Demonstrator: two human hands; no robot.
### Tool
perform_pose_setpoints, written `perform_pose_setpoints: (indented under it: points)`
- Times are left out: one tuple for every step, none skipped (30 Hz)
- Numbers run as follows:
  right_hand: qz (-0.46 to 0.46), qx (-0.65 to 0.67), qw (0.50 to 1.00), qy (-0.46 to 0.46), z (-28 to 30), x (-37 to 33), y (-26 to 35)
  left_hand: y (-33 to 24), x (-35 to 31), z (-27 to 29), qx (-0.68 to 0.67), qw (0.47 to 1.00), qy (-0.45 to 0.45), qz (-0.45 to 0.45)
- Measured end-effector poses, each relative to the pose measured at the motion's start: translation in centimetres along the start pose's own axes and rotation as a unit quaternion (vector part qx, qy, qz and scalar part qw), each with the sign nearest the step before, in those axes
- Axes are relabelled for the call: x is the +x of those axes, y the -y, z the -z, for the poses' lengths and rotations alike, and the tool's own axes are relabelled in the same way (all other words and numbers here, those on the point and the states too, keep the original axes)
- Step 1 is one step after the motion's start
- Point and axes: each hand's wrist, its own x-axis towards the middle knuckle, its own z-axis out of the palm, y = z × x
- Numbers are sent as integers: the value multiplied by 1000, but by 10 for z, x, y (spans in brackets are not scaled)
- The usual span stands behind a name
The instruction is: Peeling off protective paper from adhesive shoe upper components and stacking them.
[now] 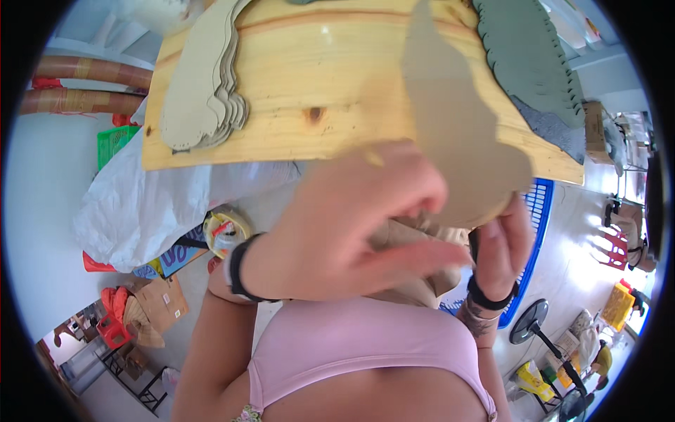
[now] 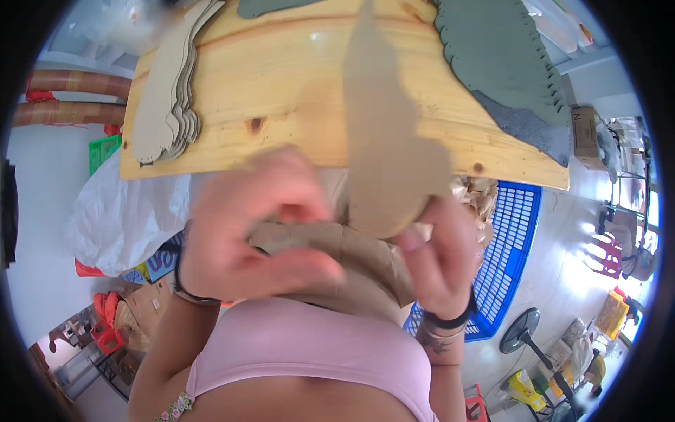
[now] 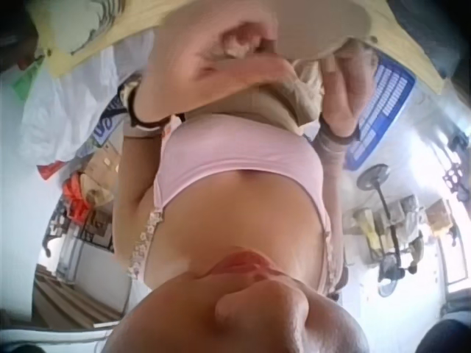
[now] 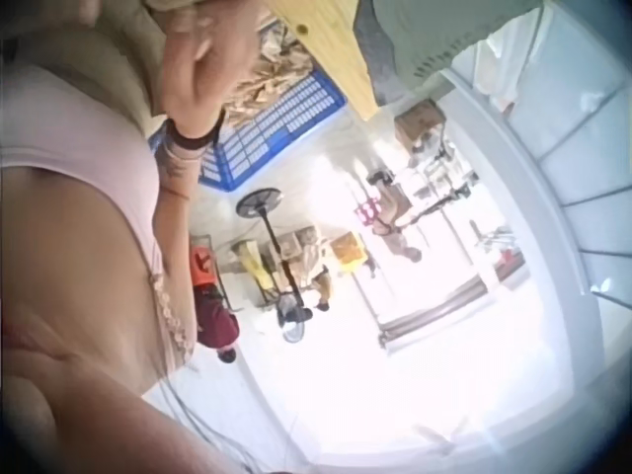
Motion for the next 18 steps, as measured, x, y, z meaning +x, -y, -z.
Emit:
perform_pose_setpoints:
  points:
    - [19, -10, 999, 40, -1, 9, 8, 0, 6, -10, 4, 1000, -1, -6]
    - [38, -22, 996, 80, -5, 17, 12, 4, 6, -24, -6, 1000, -7, 17]
    - [18, 25, 997, 69, -10, 17, 8, 9, 7, -32, -18, 999, -7, 38]
    - [23, 22, 998, 63, -9, 19, 7, 13, 8, -34, -17, 999, -3, 30]
    - [27, 22, 997, 75, -6, 21, 7, 15, 10, -36, 2, 1000, -1, 31]
    - [30, 24, 995, 88, -5, 23, 7, 17, 12, -37, 22, 999, 1, 33]
    - [30, 8, 996, 81, -5, 23, 5, 17, 14, -38, 23, 999, 4, 27]
    - [32, 7, 996, 77, -4, 20, 3, 16, 15, -40, 68, 998, 1, 18]
    - [-15, 63, 995, 73, -4, 17, 1, 16, 17, -40, 113, 994, -3, 8]
    - [-63, 118, 989, 69, -4, 16, -1, 20, 19, -39, 115, 993, -2, 6]
    - [-74, 155, 983, 69, -3, 17, -3, 23, 21, -38, 61, 998, 9, 16]
    - [-72, 156, 983, 68, -3, 15, -7, 24, 22, -37, 6, 999, 20, 27]
    - [-86, 241, 965, 54, -3, 11, -12, 23, 24, -34, 8, 999, 20, 25]
    - [-101, 323, 940, 39, -2, 10, -14, 21, 26, -32, -69, 996, 4, 53]
    - [-132, 397, 908, 14, -4, 13, -7, 19, 27, -29, -146, 986, -12, 81]
    - [-129, 396, 909, 15, -6, 15, -8, 16, 27, -27, -145, 986, -13, 79]
    - [-128, 450, 884, -16, -8, 17, -11, 13, 25, -24, -162, 979, -53, 110]
    - [-126, 502, 854, -46, -10, 19, -13, 12, 24, -20, -179, 969, -94, 142]
